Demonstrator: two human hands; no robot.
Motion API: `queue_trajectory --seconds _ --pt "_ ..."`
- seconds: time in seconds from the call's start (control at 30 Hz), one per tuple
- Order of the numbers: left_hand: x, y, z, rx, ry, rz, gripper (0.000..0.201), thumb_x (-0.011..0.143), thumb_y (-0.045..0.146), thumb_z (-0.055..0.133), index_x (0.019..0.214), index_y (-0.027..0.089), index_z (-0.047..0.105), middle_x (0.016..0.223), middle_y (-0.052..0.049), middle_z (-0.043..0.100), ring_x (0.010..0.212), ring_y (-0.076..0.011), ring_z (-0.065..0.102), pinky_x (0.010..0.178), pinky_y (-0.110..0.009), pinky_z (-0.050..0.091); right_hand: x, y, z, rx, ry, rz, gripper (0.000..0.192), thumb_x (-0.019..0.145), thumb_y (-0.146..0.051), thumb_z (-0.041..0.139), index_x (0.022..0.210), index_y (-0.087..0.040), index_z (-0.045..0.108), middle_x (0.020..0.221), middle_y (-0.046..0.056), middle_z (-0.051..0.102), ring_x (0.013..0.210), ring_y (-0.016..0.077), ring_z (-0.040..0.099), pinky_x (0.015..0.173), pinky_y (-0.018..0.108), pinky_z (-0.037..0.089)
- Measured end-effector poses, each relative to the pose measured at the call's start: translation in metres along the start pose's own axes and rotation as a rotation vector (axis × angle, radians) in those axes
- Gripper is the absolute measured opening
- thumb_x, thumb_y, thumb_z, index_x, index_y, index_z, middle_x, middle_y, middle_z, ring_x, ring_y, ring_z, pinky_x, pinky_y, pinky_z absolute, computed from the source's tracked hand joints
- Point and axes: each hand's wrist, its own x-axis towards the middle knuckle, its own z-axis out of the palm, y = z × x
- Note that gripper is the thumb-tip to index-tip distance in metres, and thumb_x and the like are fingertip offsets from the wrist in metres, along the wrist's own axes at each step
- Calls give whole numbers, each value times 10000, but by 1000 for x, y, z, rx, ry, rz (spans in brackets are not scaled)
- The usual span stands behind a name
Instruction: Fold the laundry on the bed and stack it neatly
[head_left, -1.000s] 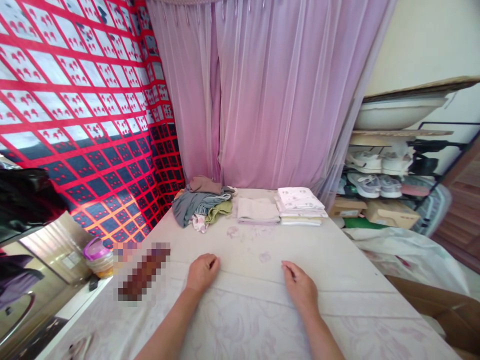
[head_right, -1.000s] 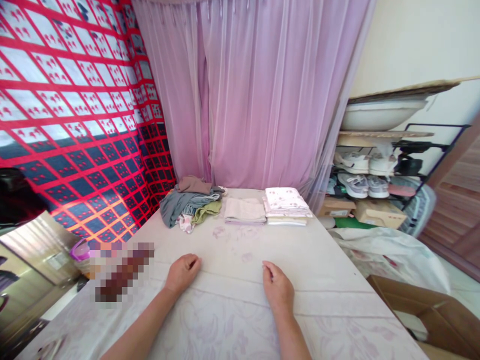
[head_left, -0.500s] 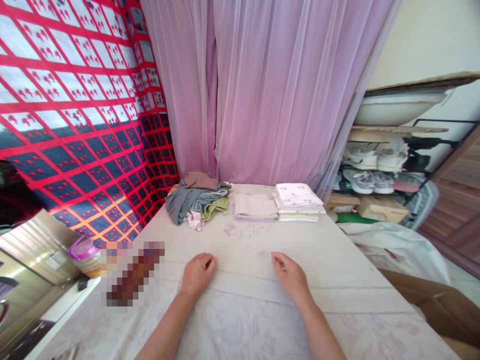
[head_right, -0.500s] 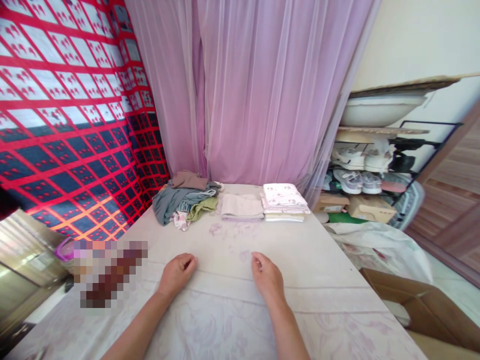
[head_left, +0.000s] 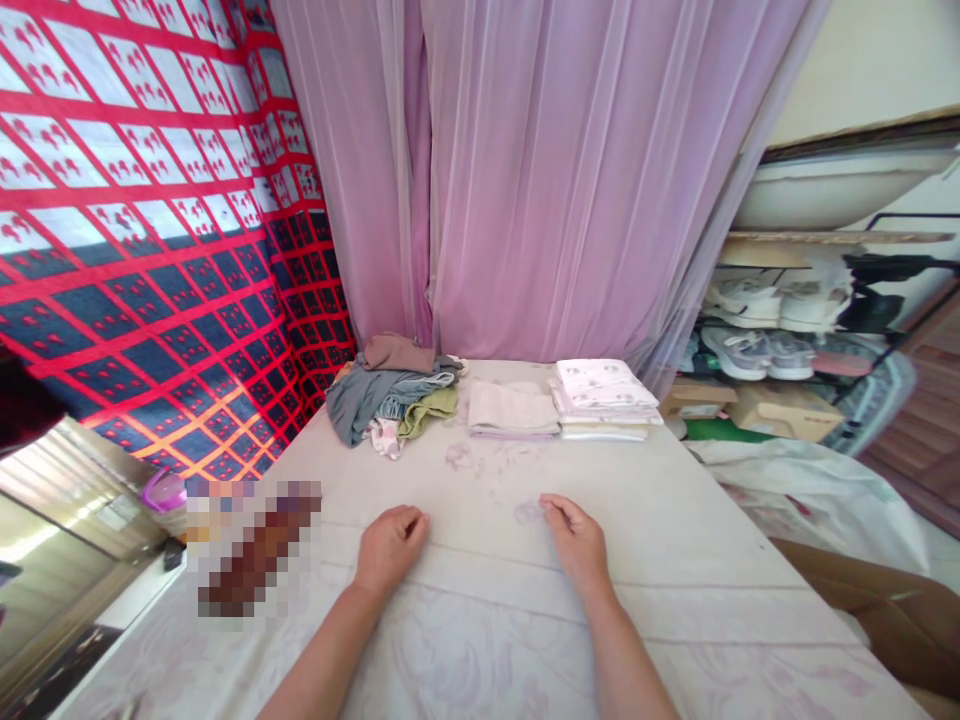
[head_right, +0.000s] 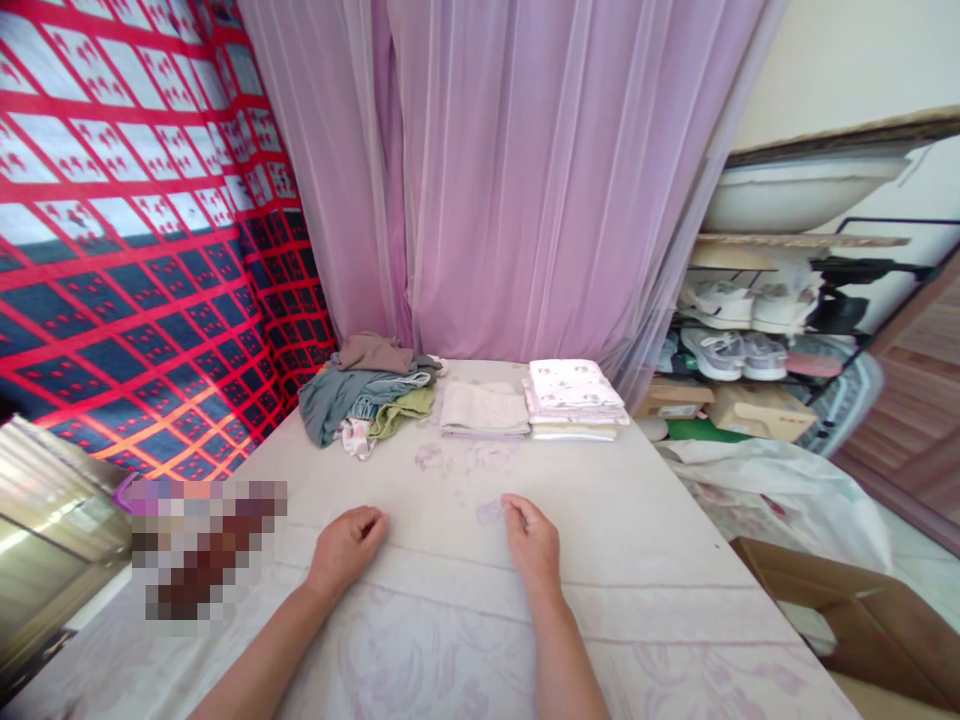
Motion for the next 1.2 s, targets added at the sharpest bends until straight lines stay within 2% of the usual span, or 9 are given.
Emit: queue_trajectory --seconds 0.17,0.3,0.5,0.6,0.7,0.9,0.97,1.1,1.2 --pt "10 7 -3 108 -70 -147 343 900 385 386 654 210 549 676 3 627 656 -144 556 545 -249 236 3 -5 -1 213 66 157 480 686 -541 562 910 -146 718 910 122 739 754 230 678 647 325 530" --pt "9 7 0 140 -21 -141 352 914 395 369 677 210 551 710 3 647 676 -146 570 548 -249 230 3 -10 -5 358 84 235 472 638 -540 640 884 -145 720 910 131 736 720 204 662 532 265 483" --pt "6 6 2 154 -18 -119 349 920 390 365 683 212 550 724 8 650 675 -133 555 560 -242 234 11 0 -25 815 89 353 342 601 -391 762 872 -188 708 876 65 732 707 149 642 568 244 502" --pt "7 6 1 156 -16 -114 344 919 384 369 684 216 555 727 9 650 674 -133 552 564 -241 234 17 6 -38 1070 81 430 227 645 -300 733 854 -222 695 842 9 718 713 119 643 610 234 527" --pt "7 6 1 148 -3 -112 342 915 387 376 689 214 565 735 6 653 689 -137 559 564 -242 235 20 8 -45 1219 112 484 177 682 -236 685 859 -231 685 835 -10 709 728 108 648 606 220 532" --pt "6 6 1 141 -7 -121 358 914 397 361 687 214 568 722 3 651 683 -142 568 552 -246 242 20 6 -44 1260 105 496 187 700 -222 664 885 -229 680 850 -14 707 755 102 655 610 207 532" --pt "12 5 -3 120 -57 -146 361 908 410 364 695 220 585 717 1 656 684 -151 580 542 -245 255 19 6 -44 1251 96 494 183 702 -221 664 884 -230 681 848 -15 708 748 99 656 610 205 533" --pt "43 -6 -21 55 -197 -126 350 891 400 391 723 222 641 700 7 668 680 -148 606 531 -226 319 19 5 -44 1267 102 519 167 697 -210 668 862 -225 686 829 -14 711 728 97 659 599 199 535" --pt "78 -20 -45 85 -135 -121 316 886 378 405 856 234 685 818 -3 704 771 -163 633 591 -226 386 20 1 -44 1280 111 540 184 679 -198 677 862 -221 689 819 -15 714 714 99 658 587 197 535"
